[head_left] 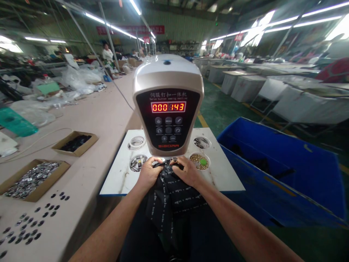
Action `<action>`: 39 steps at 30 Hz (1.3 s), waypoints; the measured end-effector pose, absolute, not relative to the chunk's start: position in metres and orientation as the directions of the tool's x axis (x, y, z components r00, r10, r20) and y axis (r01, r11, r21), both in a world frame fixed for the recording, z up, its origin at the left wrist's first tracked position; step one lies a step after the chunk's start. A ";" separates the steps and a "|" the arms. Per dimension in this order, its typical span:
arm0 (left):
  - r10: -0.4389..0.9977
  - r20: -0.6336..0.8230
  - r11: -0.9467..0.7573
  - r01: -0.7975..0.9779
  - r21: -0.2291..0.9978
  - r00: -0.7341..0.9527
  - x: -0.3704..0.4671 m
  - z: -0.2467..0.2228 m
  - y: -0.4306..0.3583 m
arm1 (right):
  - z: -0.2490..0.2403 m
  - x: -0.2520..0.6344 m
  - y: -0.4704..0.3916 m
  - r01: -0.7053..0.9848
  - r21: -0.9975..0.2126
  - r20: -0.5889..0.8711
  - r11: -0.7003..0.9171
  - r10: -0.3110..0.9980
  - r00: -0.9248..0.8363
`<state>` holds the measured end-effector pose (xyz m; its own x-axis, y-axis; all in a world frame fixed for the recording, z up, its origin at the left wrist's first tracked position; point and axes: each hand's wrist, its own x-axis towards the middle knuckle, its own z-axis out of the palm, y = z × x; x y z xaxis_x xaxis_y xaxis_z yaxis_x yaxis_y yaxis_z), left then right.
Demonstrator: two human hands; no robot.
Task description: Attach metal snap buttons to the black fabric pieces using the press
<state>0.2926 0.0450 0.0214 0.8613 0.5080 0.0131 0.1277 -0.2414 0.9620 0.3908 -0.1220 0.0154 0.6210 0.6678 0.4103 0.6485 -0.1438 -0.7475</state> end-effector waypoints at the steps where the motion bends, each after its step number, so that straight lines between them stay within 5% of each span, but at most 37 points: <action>1: 0.502 0.021 -0.245 0.118 0.962 0.865 0.293 0.021 0.046 | 0.015 0.390 -0.123 0.654 -0.741 0.410 -0.152 0.669 0.620; 16: 0.329 0.334 -0.516 -0.128 0.847 0.883 0.279 0.018 0.044 | 0.012 0.395 -0.125 0.639 -0.748 0.346 -0.178 0.717 0.605; 24: 0.321 0.271 -0.421 -0.119 0.899 0.908 0.281 0.018 0.052 | 0.021 0.395 -0.125 0.518 -0.833 0.233 -0.198 0.723 0.651; 39: 0.177 0.216 -0.647 -0.052 0.760 0.960 0.270 0.028 0.055 | 0.028 0.395 -0.124 0.500 -0.828 0.181 -0.255 0.721 0.668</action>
